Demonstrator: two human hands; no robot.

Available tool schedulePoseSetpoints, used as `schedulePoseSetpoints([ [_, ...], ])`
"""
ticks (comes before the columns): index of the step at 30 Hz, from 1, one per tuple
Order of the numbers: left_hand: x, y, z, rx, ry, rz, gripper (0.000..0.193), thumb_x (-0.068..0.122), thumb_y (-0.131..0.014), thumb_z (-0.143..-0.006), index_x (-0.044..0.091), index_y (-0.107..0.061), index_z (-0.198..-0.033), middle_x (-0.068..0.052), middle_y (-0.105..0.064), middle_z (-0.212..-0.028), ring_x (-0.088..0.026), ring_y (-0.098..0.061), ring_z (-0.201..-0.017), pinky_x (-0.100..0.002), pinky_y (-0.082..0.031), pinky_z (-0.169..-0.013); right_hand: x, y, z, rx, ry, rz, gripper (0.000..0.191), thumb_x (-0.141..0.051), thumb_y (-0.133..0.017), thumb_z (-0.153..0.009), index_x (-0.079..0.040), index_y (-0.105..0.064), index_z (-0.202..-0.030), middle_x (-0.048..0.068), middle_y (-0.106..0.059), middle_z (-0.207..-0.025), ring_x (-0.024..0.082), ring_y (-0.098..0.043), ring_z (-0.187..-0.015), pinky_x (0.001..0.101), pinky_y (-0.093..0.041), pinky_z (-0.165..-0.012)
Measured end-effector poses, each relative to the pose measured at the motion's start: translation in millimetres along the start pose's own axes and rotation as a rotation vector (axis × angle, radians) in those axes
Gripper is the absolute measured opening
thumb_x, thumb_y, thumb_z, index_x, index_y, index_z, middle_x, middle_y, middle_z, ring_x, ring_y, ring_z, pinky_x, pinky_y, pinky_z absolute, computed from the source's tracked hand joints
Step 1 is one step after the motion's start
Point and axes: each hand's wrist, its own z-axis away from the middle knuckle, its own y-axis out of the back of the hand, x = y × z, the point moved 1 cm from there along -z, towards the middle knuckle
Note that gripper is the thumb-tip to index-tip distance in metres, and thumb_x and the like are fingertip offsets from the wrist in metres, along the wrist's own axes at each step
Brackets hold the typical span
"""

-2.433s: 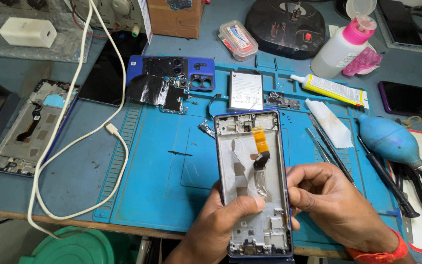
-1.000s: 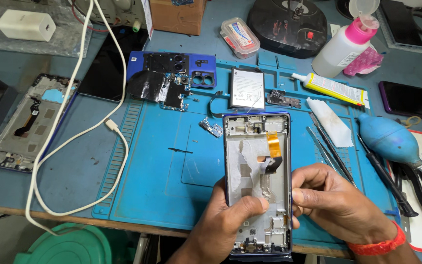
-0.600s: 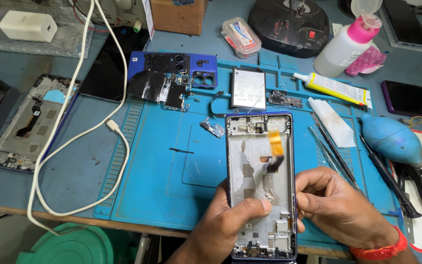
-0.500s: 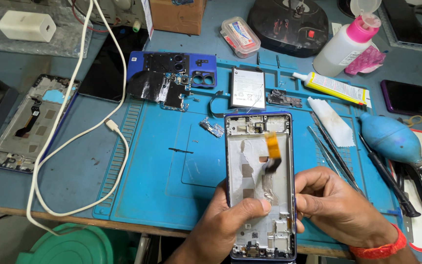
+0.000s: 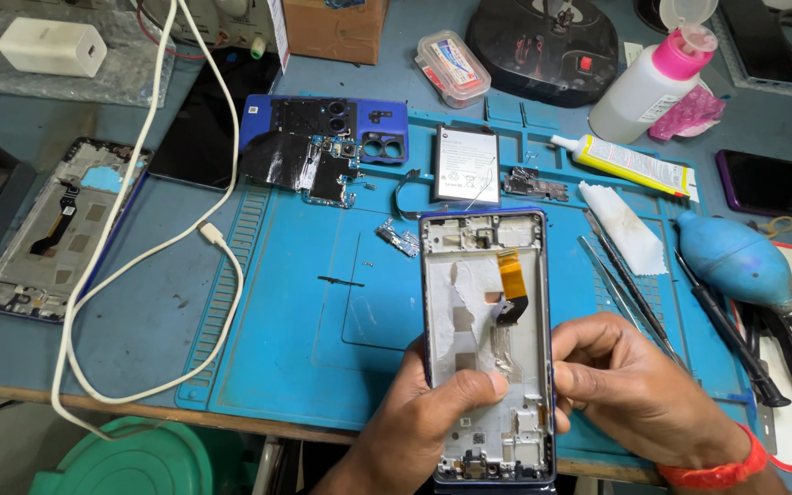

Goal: The person holds a disassembled phone frame and peels old adhesive residue and tape off its inner edges by hand, working around the frame a section at a time. Other disassembled phone parts, a battery, and repair tools lie on the work mat around them.

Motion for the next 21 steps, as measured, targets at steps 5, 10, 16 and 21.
schedulePoseSetpoints([
  [5,2,-4,1,-0.036,-0.007,0.083,0.050,0.010,-0.060,-0.089,-0.004,-0.051,-0.137,-0.015,-0.070,-0.105,-0.020,-0.069,-0.091,-0.034,-0.057,-0.082,-2,-7,8,0.247,0.172,0.179,0.021,-0.003,-0.073,-0.086,0.012,-0.073,-0.100,0.018,-0.073,-0.082,0.023,-0.069,-0.068,0.0365,-0.057,-0.062],
  [10,-1,-5,0,-0.004,-0.073,-0.032,0.047,0.008,-0.060,-0.091,-0.006,-0.054,-0.136,-0.012,-0.069,-0.110,-0.017,-0.068,-0.096,-0.033,-0.056,-0.087,-13,-12,13,0.235,0.177,0.357,0.015,-0.003,-0.074,-0.089,0.011,-0.073,-0.094,0.018,-0.074,-0.081,0.024,-0.071,-0.071,0.0371,-0.059,-0.067],
  [16,-2,-7,0,-0.035,-0.095,-0.094,0.046,0.009,-0.059,-0.092,-0.006,-0.054,-0.136,-0.014,-0.069,-0.110,-0.019,-0.068,-0.095,-0.035,-0.057,-0.087,-23,-14,7,0.229,0.103,0.499,0.013,-0.005,-0.072,-0.085,0.007,-0.068,-0.087,0.012,-0.071,-0.075,0.019,-0.068,-0.070,0.0342,-0.058,-0.067],
  [21,-2,-8,-1,-0.011,-0.058,-0.076,0.048,0.008,-0.058,-0.090,-0.004,-0.053,-0.136,-0.014,-0.069,-0.110,-0.019,-0.069,-0.094,-0.036,-0.058,-0.086,-21,-11,5,0.240,0.076,0.560,0.015,-0.008,-0.071,-0.085,0.005,-0.067,-0.087,0.011,-0.071,-0.074,0.018,-0.068,-0.067,0.0335,-0.058,-0.064],
])
